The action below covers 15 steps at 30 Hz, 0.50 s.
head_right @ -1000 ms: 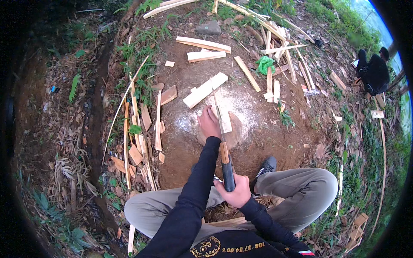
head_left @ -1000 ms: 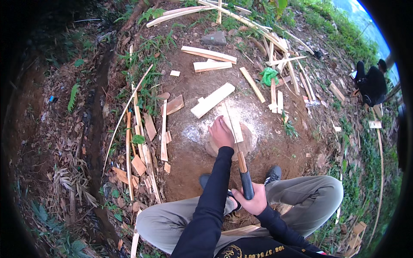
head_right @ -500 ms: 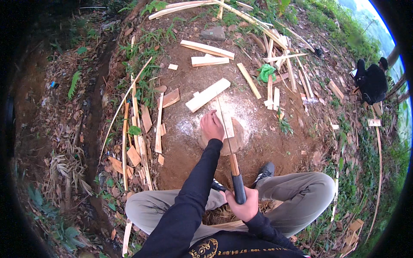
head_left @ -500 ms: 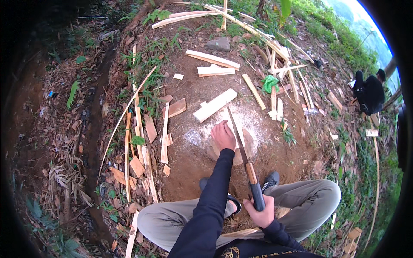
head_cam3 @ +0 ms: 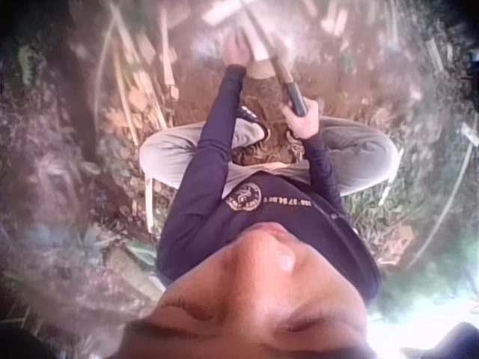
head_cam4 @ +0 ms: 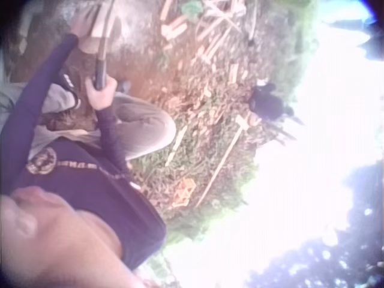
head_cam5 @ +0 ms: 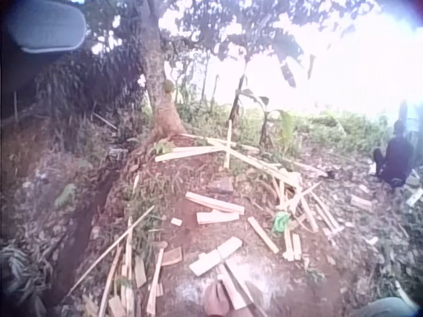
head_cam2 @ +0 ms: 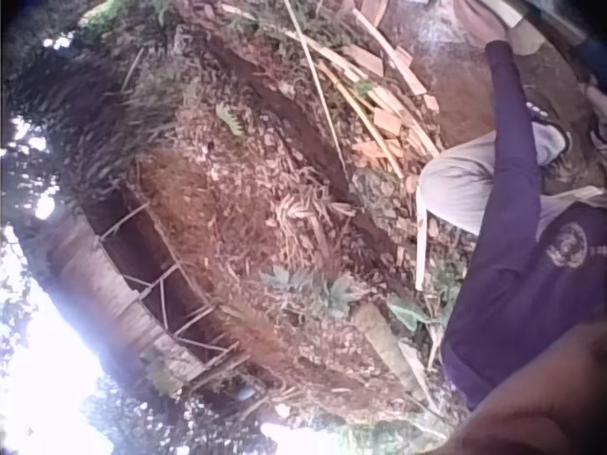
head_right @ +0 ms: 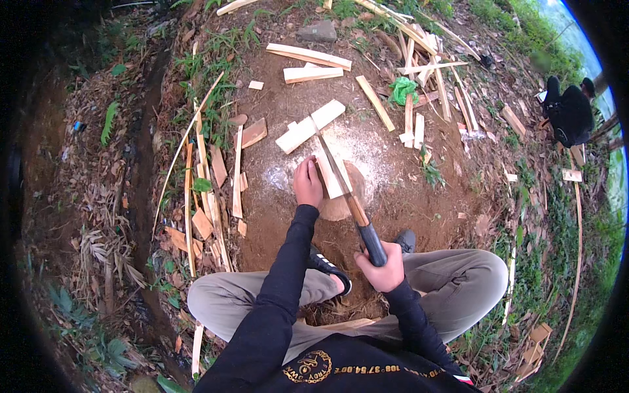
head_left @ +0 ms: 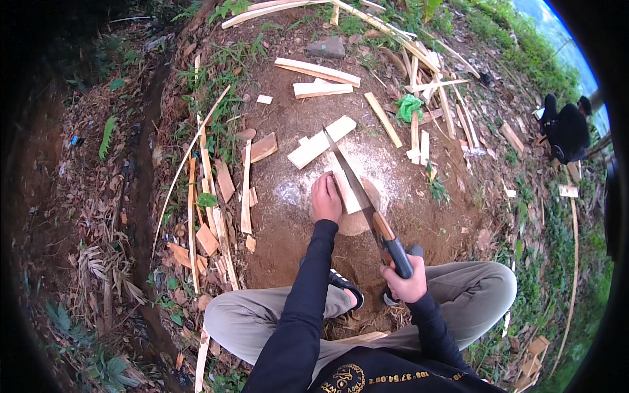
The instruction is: The person sits on the ground and uses a machete to split small pieces of wood on a large rock. They repeatedly position the wood and strike it with the blade to create smaller fragments, which accumulate on the ground.
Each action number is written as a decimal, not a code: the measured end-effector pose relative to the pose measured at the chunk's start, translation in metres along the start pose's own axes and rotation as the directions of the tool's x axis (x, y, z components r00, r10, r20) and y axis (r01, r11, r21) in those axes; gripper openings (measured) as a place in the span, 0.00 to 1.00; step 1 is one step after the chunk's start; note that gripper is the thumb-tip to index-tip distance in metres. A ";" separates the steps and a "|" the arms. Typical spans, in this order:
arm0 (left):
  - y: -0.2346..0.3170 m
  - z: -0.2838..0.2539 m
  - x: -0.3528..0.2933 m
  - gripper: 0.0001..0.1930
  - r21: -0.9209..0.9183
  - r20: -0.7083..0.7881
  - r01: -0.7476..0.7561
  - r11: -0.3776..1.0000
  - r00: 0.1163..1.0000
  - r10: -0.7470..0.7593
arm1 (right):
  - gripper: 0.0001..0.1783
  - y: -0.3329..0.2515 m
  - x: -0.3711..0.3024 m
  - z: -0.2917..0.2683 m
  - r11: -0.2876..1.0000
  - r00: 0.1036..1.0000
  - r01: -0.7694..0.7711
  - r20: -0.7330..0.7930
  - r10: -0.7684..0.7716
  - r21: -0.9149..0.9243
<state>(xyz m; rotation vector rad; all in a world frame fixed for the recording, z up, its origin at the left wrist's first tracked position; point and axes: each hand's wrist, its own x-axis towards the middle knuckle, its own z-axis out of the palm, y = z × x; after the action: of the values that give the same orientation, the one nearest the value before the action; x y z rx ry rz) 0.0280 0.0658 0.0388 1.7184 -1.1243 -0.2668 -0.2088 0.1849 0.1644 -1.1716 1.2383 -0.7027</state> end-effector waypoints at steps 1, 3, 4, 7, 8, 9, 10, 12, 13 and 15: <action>-0.001 0.001 0.000 0.12 0.019 -0.056 0.014 1.000 0.998 -0.013 | 0.15 -0.002 0.001 0.003 1.000 1.000 0.003 0.018 -0.003 0.012; -0.003 0.004 0.005 0.12 0.116 -0.057 0.027 0.993 0.998 -0.020 | 0.15 0.003 0.004 0.005 0.999 0.998 0.049 0.035 -0.049 -0.014; -0.004 0.008 0.007 0.12 0.159 -0.055 0.035 0.987 0.998 -0.026 | 0.15 0.004 0.004 0.005 0.997 0.997 0.071 0.040 -0.070 -0.031; -0.004 0.024 0.006 0.11 0.213 -0.194 0.057 0.975 0.981 -0.015 | 0.15 0.003 0.006 0.004 0.994 0.995 0.100 0.033 -0.099 -0.053; -0.004 0.028 0.005 0.11 0.231 -0.226 0.073 0.970 0.974 -0.019 | 0.15 0.001 0.007 0.004 0.989 0.992 0.127 0.028 -0.125 -0.076; -0.005 0.029 0.005 0.11 0.231 -0.224 0.073 0.970 0.974 -0.020 | 0.15 -0.001 0.007 0.005 0.983 0.988 0.154 0.024 -0.152 -0.099; -0.005 0.030 0.006 0.11 0.228 -0.225 0.074 0.971 0.974 -0.021 | 0.15 -0.004 0.007 0.003 0.975 0.983 0.183 0.022 -0.182 -0.124; -0.005 0.031 0.006 0.11 0.205 -0.217 0.083 0.975 0.975 -0.037 | 0.15 -0.006 0.004 0.001 0.966 0.981 0.196 0.045 -0.191 -0.170; -0.005 0.031 0.006 0.11 0.187 -0.208 0.090 0.978 0.977 -0.051 | 0.15 -0.007 0.004 0.001 0.960 0.979 0.204 0.059 -0.196 -0.191; -0.005 0.031 0.007 0.11 0.186 -0.197 0.119 0.975 0.977 -0.082 | 0.15 -0.004 0.003 0.002 0.960 0.978 0.209 0.063 -0.201 -0.185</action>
<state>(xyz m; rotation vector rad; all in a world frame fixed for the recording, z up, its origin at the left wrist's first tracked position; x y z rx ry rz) 0.0146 0.0412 0.0224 1.9351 -0.9507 -0.0538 -0.2058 0.1817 0.1670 -1.4824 1.1774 -0.7182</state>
